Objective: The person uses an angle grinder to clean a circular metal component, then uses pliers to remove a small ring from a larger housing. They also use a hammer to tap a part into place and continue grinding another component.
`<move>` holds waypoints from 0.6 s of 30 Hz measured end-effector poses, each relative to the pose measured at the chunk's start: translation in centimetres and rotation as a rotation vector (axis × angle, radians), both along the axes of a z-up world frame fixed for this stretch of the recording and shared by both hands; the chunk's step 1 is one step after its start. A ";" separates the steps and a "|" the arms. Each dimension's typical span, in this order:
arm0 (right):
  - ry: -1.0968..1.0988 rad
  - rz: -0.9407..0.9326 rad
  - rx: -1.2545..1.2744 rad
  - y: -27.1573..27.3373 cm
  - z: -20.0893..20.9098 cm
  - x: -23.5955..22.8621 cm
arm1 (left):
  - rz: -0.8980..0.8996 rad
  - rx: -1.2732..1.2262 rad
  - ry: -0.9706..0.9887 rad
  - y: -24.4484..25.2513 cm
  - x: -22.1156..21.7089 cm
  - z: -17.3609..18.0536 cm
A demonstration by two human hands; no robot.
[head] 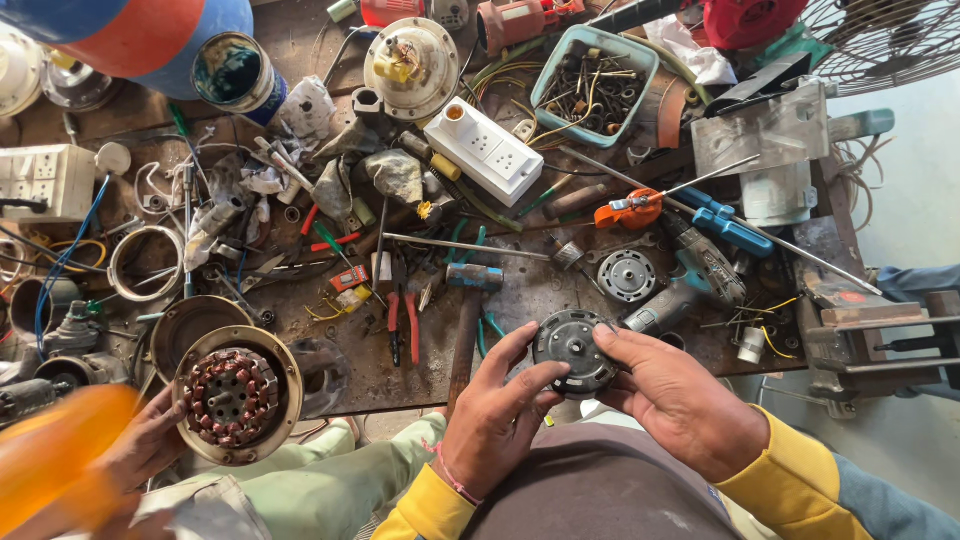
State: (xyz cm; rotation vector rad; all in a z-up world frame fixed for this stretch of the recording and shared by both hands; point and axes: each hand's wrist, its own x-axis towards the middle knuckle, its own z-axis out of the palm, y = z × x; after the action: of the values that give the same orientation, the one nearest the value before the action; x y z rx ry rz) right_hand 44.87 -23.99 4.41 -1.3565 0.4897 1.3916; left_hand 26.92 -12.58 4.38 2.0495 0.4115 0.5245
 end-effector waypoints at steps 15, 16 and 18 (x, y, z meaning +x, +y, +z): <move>0.121 0.063 -0.198 0.6 -4.9 0.7 | 0.500 -0.230 0.148 3.0 -7.2 -8.0; 0.116 0.052 -0.211 0.8 -5.1 0.7 | 0.571 -0.236 0.183 3.5 -8.3 -9.0; 0.108 0.055 -0.206 1.2 -5.5 0.8 | 0.691 -0.324 0.205 4.3 -10.2 -11.0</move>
State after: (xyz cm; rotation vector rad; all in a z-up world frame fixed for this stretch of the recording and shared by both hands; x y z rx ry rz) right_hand 45.72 -22.78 -1.07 -1.4739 0.6870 1.4970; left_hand 16.70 -8.32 -6.57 1.6182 1.2646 0.6021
